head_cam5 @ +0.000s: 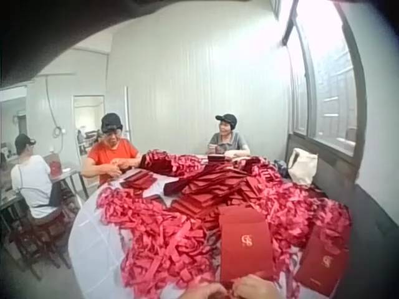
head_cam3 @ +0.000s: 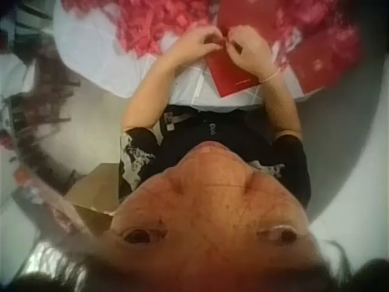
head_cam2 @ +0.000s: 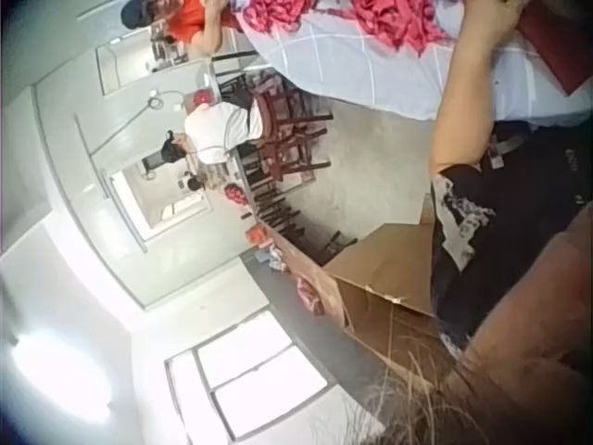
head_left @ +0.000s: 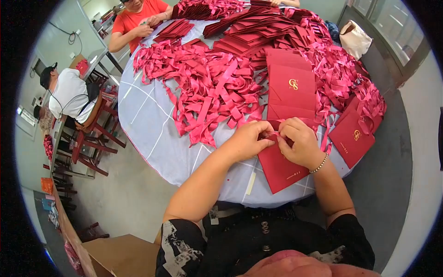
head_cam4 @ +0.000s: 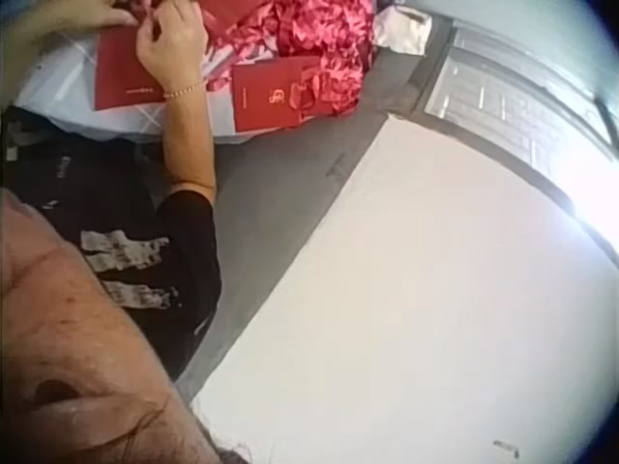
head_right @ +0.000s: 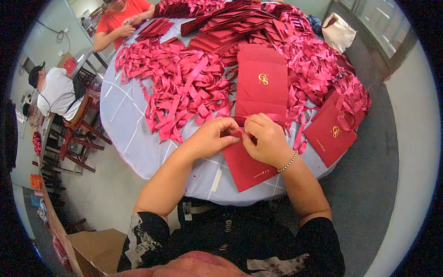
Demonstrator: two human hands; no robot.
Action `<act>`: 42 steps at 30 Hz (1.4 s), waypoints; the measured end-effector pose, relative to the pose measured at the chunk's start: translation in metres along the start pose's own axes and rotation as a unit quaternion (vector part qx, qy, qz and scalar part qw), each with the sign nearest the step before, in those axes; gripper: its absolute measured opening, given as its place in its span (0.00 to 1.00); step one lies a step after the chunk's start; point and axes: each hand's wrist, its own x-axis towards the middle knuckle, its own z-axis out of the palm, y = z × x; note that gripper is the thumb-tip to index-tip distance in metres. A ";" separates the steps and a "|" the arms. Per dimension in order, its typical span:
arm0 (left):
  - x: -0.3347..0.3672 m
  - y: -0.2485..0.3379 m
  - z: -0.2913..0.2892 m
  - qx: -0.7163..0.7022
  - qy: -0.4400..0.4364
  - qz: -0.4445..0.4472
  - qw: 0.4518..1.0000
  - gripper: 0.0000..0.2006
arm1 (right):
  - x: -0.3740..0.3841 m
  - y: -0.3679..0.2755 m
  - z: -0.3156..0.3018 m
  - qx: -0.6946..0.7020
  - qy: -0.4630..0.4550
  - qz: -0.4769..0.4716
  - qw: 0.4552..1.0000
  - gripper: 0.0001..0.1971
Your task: The person assembles paper gift bags by hand, threading ribbon handles through the slots, folding the bags, and stacking them.
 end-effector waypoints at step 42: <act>-0.004 0.011 -0.013 0.101 0.021 0.030 0.994 0.08 | -0.004 0.014 0.001 0.320 0.237 0.248 0.883 0.02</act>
